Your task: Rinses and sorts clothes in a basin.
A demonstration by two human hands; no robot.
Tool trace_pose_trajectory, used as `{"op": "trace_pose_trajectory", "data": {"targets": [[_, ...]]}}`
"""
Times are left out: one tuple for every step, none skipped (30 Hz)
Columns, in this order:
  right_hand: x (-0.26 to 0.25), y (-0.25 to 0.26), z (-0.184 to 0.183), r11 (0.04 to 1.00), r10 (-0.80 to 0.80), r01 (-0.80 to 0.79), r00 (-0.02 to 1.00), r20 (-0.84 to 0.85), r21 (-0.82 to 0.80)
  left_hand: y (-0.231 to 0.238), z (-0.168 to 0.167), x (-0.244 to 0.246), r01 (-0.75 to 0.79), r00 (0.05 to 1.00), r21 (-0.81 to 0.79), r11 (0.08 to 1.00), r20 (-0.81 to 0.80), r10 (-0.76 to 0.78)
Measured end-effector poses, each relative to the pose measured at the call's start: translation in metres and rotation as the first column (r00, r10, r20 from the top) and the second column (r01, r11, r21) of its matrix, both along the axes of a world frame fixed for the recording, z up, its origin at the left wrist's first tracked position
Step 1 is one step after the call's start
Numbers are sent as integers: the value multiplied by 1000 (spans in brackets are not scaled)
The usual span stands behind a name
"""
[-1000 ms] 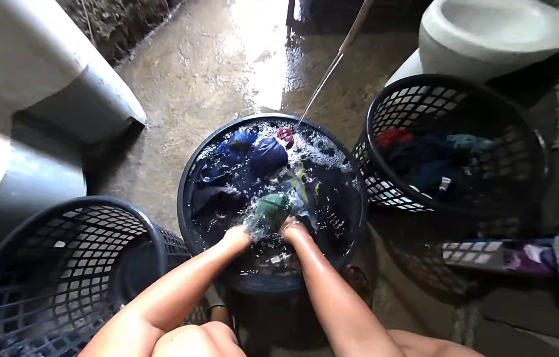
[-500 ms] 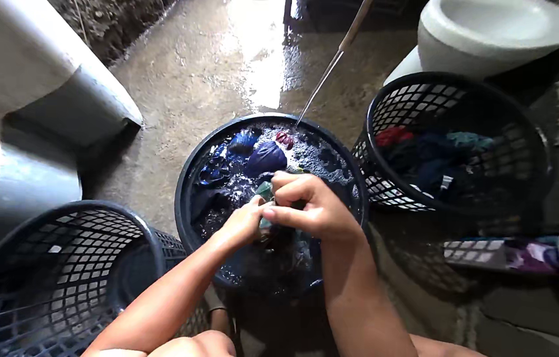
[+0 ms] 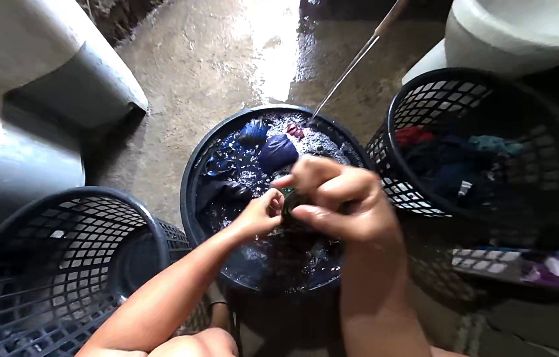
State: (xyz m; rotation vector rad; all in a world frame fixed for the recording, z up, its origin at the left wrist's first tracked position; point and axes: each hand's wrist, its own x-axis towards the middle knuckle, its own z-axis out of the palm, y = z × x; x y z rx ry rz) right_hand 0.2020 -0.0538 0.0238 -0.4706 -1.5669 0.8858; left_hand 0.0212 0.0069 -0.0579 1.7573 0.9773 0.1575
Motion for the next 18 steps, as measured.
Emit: {"op": "trace_pose_trajectory", "data": {"targets": [[21, -3, 1, 994, -103, 104, 992, 74, -17, 11, 5, -11, -19, 1000, 20, 1000, 8, 19], [40, -7, 0, 972, -221, 230, 961, 165, -39, 22, 14, -25, -45, 999, 52, 998, 28, 44], [55, -9, -4, 931, -331, 358, 910, 249, -73, 32, 23, -38, -87, 995, 86, 992, 62, 82], [64, -10, -10, 875, -409, 470, 848, 337, -120, 38, 31, -46, -134, 988, 121, 984, 92, 123], [68, -9, -18, 826, -433, 537, 798, 418, -170, 41, 34, -49, -174, 982, 150, 973, 106, 159], [65, -6, -25, 796, -419, 564, 776, 472, -219, 38, 32, -45, -186, 980, 161, 969, 105, 171], [55, -2, -30, 788, -396, 564, 770, 500, -246, 32, 26, -35, -165, 984, 146, 976, 96, 152], [41, 2, -32, 800, -374, 545, 781, 500, -251, 26, 15, -23, -113, 992, 110, 987, 68, 106], [23, 5, -31, 831, -359, 505, 807, 468, -233, 20, 2, -11, -50, 998, 57, 997, 33, 48], [5, 6, -28, 872, -334, 443, 849, 409, -209, 13, -6, -2, -3, 1000, -5, 1000, 1, 3], [-11, 6, -22, 914, -288, 363, 896, 339, -182, 5, -6, 3, 14, 1000, -45, 999, -12, -14], [-21, 5, -17, 948, -237, 283, 934, 269, -148, -3, -1, 6, -4, 1000, -51, 999, 7, 4], [-24, 3, -11, 968, -193, 221, 958, 210, -117, -7, 4, 5, -16, 1000, -47, 999, 18, 16], [-19, 0, -7, 978, -170, 186, 972, 162, -90, -4, 7, 2, -5, 1000, -31, 1000, 22, 6], [-9, -1, -3, 981, -171, 181, 976, 137, -67, 5, 8, -2, 20, 1000, -18, 1000, 11, -20], [6, -2, 0, 979, -190, 199, 972, 139, -53, 14, 9, -7, 51, 999, 27, 998, 2, -51], [22, -5, 3, 967, -230, 246, 953, 198, -61, 20, 13, -14, 69, 998, 70, 995, 2, -69], [37, -8, 4, 944, -277, 317, 914, 298, -94, 24, 22, -22, 79, 997, 113, 990, 8, -80]]}}
